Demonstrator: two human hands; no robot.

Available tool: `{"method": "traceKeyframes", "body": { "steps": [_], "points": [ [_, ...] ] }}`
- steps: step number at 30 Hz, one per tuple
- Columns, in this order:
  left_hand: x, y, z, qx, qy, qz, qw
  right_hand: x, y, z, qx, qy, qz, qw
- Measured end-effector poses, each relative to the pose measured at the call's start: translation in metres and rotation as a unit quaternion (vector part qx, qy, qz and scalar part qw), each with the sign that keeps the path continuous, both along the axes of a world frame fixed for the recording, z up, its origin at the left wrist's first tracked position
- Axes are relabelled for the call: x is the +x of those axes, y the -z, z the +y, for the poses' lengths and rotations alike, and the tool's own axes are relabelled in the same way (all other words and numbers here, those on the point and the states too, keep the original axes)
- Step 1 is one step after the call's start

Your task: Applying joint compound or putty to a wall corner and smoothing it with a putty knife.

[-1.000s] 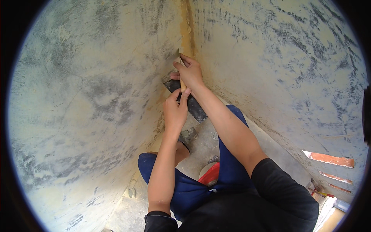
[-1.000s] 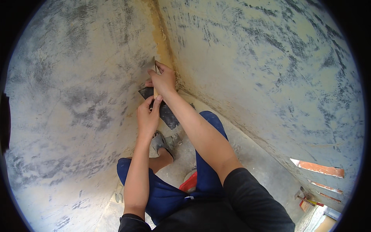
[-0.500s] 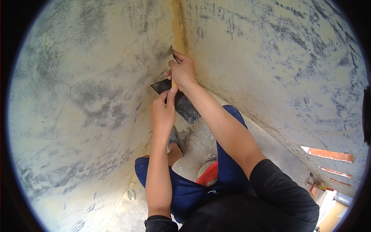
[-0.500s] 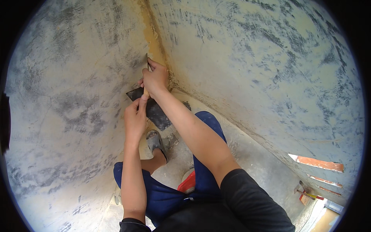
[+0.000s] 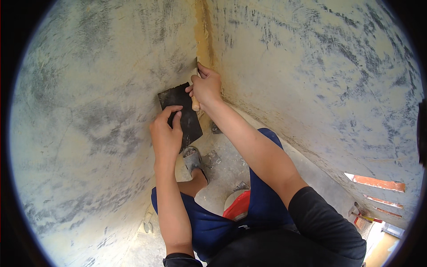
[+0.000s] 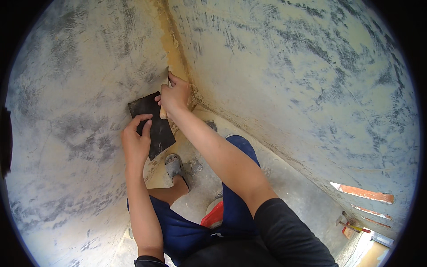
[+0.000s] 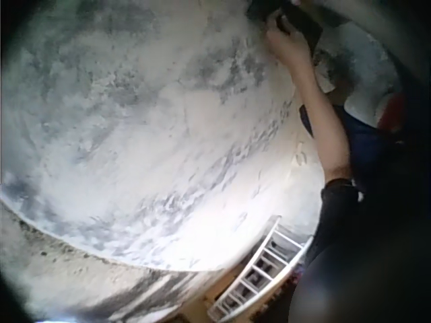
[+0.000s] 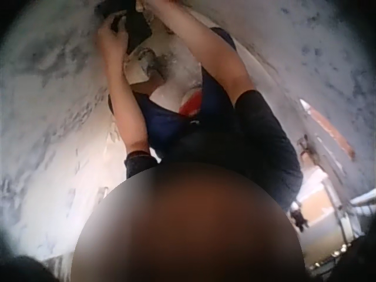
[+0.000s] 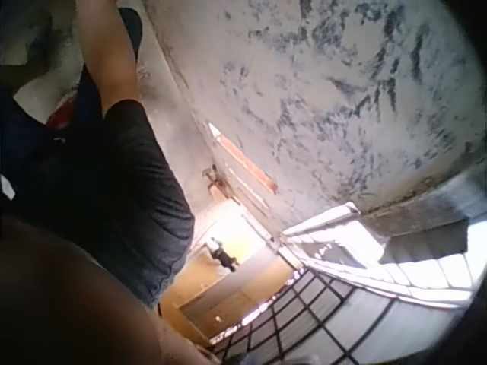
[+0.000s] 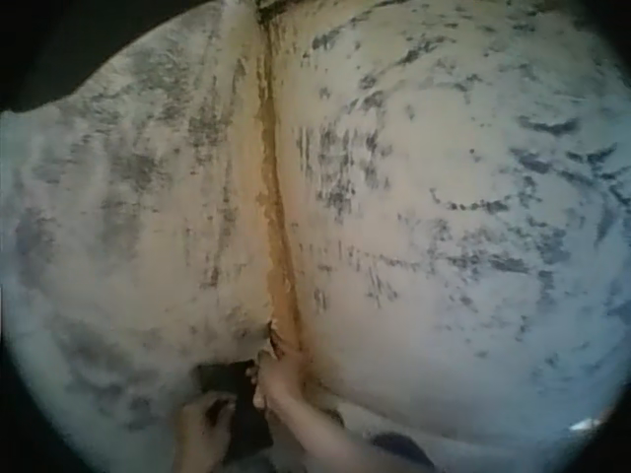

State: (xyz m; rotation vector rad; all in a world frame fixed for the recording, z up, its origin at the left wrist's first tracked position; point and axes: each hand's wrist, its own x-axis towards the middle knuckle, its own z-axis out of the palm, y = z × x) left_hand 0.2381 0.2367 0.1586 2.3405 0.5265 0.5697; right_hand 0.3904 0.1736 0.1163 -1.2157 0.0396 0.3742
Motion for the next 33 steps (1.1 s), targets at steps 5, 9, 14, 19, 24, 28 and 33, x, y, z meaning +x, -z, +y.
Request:
{"method": "traceKeyframes", "body": {
  "steps": [5, 9, 14, 19, 24, 28, 33],
  "points": [
    [0.005, -0.004, -0.003, -0.009, -0.036, 0.013, 0.999, -0.006, -0.005, 0.005, 0.001, 0.029, -0.006, 1.0],
    [0.011, -0.002, -0.002, 0.019, -0.041, -0.037, 0.998, 0.015, -0.003, -0.001, 0.002, 0.033, -0.003, 0.999],
    [0.01, -0.001, 0.0, 0.009, -0.06, -0.018, 0.998, -0.003, -0.013, 0.0, -0.008, 0.017, -0.005, 1.0],
    [0.011, -0.003, -0.005, 0.018, -0.049, -0.022, 0.998, -0.008, -0.022, -0.001, -0.045, 0.029, -0.002, 0.999],
    [0.009, 0.001, 0.002, 0.024, -0.044, -0.033, 0.998, -0.007, -0.021, 0.007, -0.05, 0.056, 0.016, 0.997],
    [0.006, 0.0, 0.0, 0.014, -0.049, -0.019, 0.999, -0.009, -0.018, 0.008, -0.058, 0.05, 0.004, 0.997],
    [0.005, 0.0, 0.0, 0.006, -0.053, -0.008, 0.999, -0.01, -0.015, 0.011, -0.07, 0.068, -0.017, 0.995]
  ]
}}
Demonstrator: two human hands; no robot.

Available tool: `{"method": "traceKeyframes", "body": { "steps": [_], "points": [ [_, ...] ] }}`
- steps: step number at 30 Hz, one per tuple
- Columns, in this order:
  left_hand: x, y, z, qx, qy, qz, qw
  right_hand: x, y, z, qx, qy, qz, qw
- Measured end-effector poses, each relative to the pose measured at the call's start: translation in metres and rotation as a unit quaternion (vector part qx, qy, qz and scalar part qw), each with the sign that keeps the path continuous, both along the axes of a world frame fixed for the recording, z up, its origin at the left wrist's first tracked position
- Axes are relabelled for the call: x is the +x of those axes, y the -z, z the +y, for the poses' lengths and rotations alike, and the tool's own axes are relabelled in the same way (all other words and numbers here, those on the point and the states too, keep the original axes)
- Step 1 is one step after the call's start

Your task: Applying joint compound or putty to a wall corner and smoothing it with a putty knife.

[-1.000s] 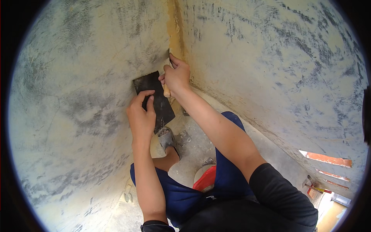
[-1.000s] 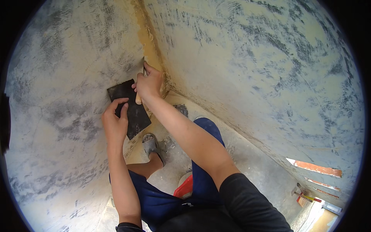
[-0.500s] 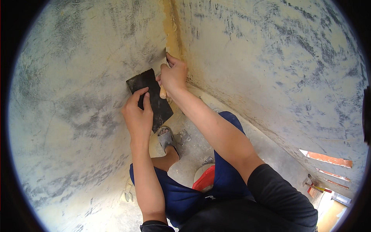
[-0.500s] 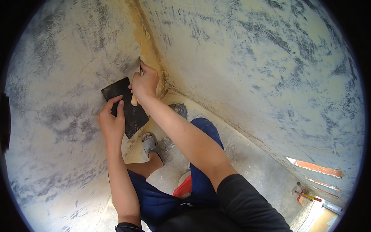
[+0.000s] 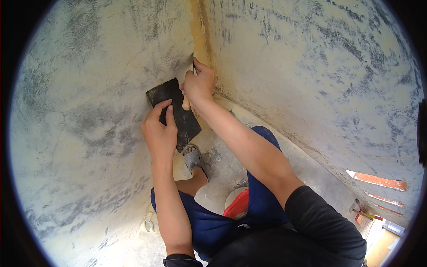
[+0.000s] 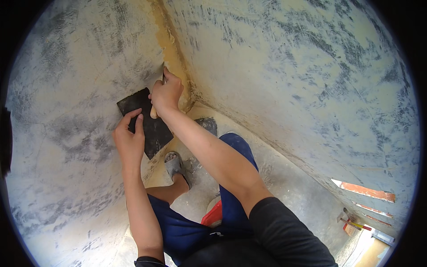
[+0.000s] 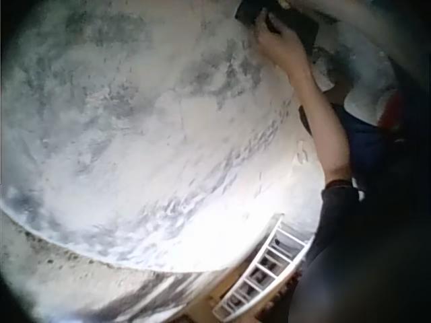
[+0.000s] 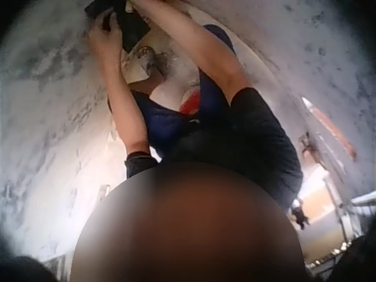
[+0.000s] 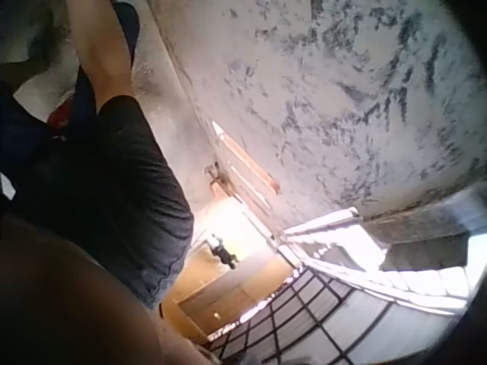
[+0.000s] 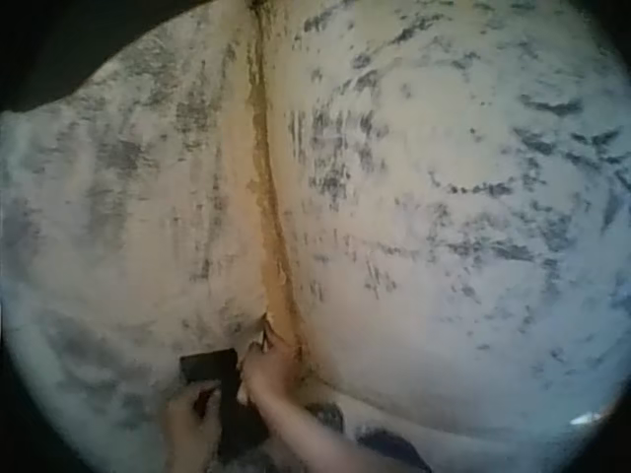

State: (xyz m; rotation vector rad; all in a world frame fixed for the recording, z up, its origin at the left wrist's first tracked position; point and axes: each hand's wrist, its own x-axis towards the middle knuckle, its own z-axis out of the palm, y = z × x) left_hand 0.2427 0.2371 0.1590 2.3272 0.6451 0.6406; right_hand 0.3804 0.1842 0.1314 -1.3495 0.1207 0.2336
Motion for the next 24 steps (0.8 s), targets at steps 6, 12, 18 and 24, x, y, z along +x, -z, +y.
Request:
{"method": "traceKeyframes", "body": {
  "steps": [6, 12, 18, 24],
  "points": [
    [-0.001, -0.001, 0.0, 0.0, -0.003, 0.007, 1.0, -0.002, 0.0, 0.002, -0.012, -0.003, -0.008, 1.0],
    [0.001, -0.005, -0.004, -0.017, -0.005, 0.017, 1.0, 0.002, 0.003, 0.004, -0.003, -0.001, 0.007, 1.0],
    [0.001, 0.004, 0.001, 0.015, 0.0, -0.001, 1.0, -0.001, -0.001, 0.002, -0.021, -0.002, -0.001, 1.0],
    [0.003, 0.002, -0.002, 0.001, 0.005, 0.015, 1.0, -0.001, 0.0, 0.003, -0.021, 0.011, -0.012, 1.0]
  ]
}}
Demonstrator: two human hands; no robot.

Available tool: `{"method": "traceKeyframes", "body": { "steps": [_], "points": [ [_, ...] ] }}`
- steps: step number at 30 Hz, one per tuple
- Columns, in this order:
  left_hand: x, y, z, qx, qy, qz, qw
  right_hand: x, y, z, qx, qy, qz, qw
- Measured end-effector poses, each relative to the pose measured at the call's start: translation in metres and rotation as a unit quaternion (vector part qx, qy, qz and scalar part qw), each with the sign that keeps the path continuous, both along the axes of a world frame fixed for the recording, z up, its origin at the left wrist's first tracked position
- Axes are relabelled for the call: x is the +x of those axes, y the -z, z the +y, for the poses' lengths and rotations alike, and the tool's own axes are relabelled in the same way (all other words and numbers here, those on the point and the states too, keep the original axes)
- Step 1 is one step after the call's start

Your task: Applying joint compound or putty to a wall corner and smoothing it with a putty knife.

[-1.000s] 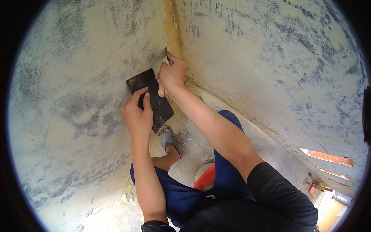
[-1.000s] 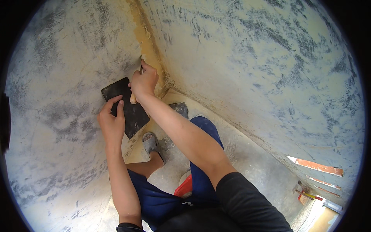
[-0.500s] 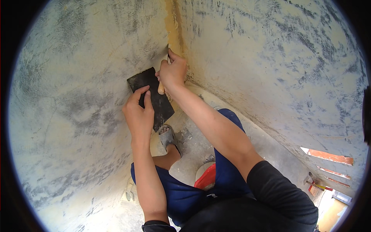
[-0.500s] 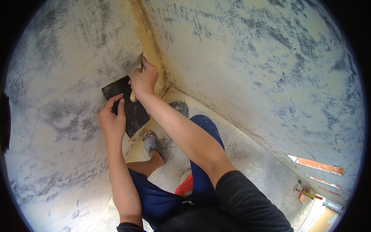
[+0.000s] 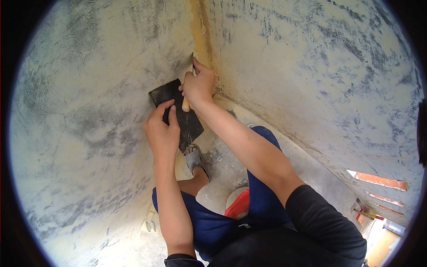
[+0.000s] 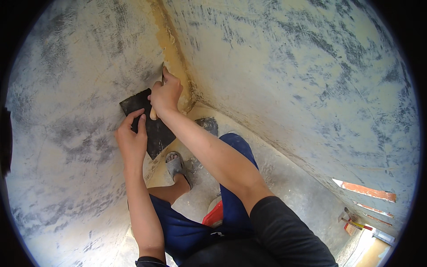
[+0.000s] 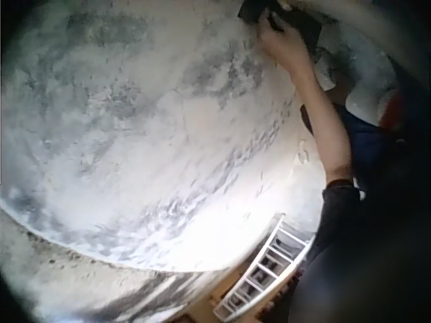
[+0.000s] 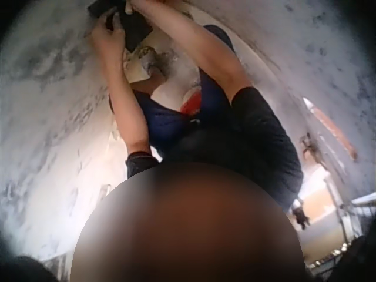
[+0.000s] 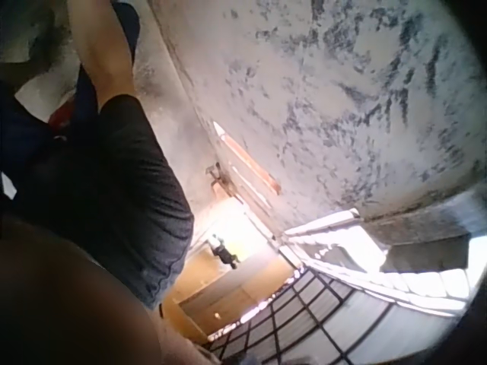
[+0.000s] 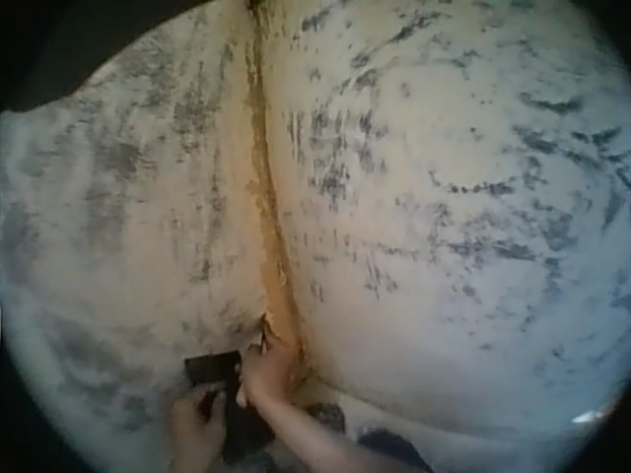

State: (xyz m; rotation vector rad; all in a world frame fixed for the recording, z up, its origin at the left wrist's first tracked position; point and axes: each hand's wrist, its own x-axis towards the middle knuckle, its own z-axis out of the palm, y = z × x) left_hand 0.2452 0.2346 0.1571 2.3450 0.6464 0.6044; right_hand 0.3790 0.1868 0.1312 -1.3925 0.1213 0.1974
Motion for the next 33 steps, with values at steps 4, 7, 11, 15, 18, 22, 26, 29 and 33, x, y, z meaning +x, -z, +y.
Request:
{"method": "traceKeyframes", "body": {
  "steps": [4, 7, 11, 15, 18, 22, 26, 29, 33],
  "points": [
    [0.001, -0.003, 0.001, -0.018, -0.016, 0.022, 0.999, 0.017, 0.001, -0.002, 0.042, 0.009, 0.023, 0.999],
    [0.001, 0.003, 0.003, 0.017, 0.006, -0.02, 1.0, 0.009, 0.001, -0.001, 0.015, -0.007, 0.021, 1.0],
    [0.003, -0.008, -0.006, -0.015, -0.005, 0.005, 1.0, 0.011, -0.003, -0.008, 0.013, -0.012, 0.016, 1.0],
    [-0.001, -0.001, 0.0, 0.006, -0.002, -0.006, 1.0, -0.001, -0.013, -0.009, 0.008, -0.027, 0.0, 1.0],
    [0.002, -0.001, 0.002, 0.007, 0.008, -0.011, 1.0, 0.003, -0.004, 0.001, -0.004, -0.02, -0.015, 1.0],
    [-0.001, -0.001, 0.001, -0.003, 0.004, -0.007, 1.0, -0.004, -0.004, 0.003, -0.005, -0.017, -0.029, 0.999],
    [0.0, -0.002, 0.0, -0.016, -0.001, 0.008, 1.0, 0.0, 0.0, 0.004, -0.003, 0.003, -0.013, 1.0],
    [0.001, -0.009, -0.003, -0.031, -0.007, 0.026, 0.999, 0.011, -0.004, -0.001, 0.001, 0.003, -0.007, 1.0],
    [0.002, -0.002, -0.002, 0.008, 0.011, -0.013, 1.0, 0.007, -0.003, -0.004, -0.017, -0.032, 0.002, 0.999]
  ]
}}
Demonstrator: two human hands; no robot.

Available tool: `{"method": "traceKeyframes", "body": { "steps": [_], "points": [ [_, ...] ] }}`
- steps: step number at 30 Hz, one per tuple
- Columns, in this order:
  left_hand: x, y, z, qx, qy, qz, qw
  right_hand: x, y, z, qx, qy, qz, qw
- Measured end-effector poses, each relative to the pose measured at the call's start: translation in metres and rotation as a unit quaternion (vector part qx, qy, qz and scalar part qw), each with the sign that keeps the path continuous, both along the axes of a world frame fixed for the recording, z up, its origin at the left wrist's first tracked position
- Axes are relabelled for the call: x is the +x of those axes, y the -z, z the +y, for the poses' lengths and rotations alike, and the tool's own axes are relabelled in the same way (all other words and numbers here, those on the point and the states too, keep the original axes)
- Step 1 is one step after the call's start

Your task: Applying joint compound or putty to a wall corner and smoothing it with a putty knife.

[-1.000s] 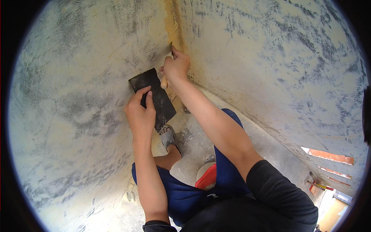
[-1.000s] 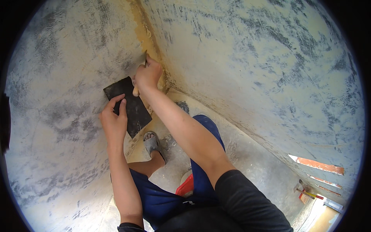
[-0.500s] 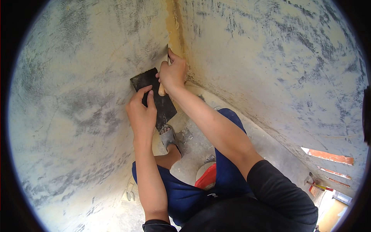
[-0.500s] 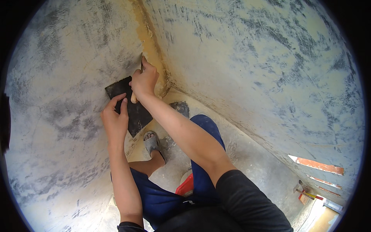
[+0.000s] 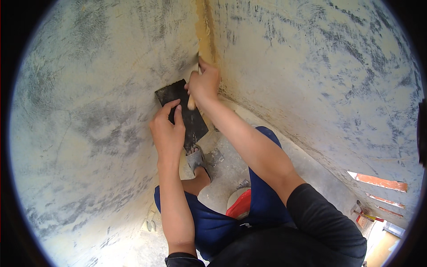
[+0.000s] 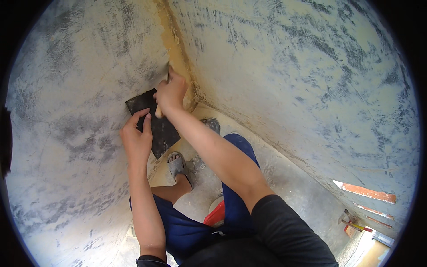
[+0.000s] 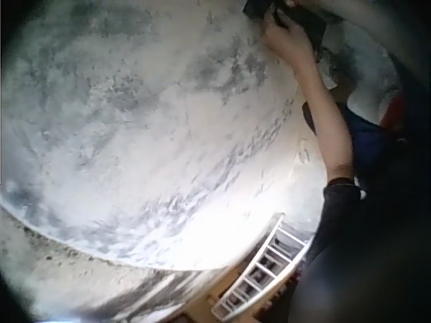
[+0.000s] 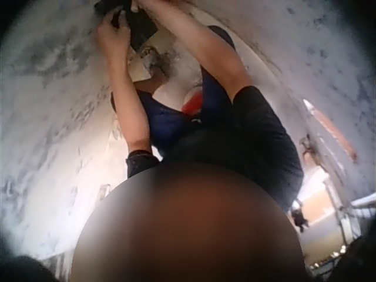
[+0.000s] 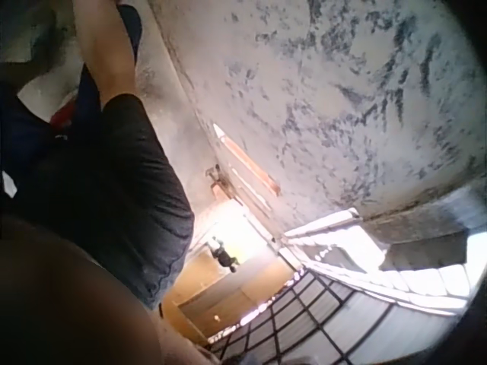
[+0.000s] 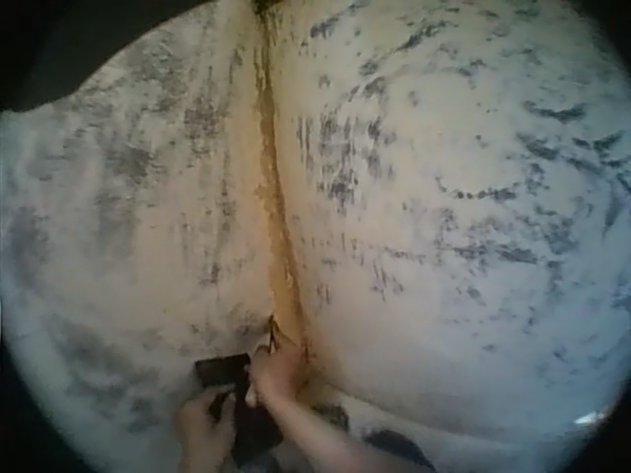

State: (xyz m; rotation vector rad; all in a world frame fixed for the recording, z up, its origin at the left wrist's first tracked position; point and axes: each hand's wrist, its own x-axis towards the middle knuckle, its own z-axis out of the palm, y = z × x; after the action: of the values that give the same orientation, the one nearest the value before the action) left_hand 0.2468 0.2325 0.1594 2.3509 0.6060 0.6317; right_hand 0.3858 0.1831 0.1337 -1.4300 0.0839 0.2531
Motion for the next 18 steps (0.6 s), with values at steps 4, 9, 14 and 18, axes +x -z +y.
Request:
{"method": "traceKeyframes", "body": {
  "steps": [4, 9, 14, 18],
  "points": [
    [0.0005, -0.0055, -0.0016, -0.05, -0.022, 0.048, 0.997, -0.0041, -0.0044, 0.0005, 0.025, 0.004, 0.002, 1.0],
    [0.0008, -0.0015, -0.0025, -0.025, -0.007, 0.029, 0.999, 0.0023, 0.0004, 0.0027, 0.014, 0.022, -0.005, 1.0],
    [-0.0017, -0.002, 0.0001, -0.028, -0.014, 0.03, 0.999, 0.0006, -0.0036, 0.002, 0.012, 0.014, -0.001, 1.0],
    [-0.0027, -0.0019, 0.0001, -0.024, -0.009, 0.026, 0.999, -0.0046, -0.0021, 0.0034, -0.009, 0.013, -0.016, 1.0]
  ]
}}
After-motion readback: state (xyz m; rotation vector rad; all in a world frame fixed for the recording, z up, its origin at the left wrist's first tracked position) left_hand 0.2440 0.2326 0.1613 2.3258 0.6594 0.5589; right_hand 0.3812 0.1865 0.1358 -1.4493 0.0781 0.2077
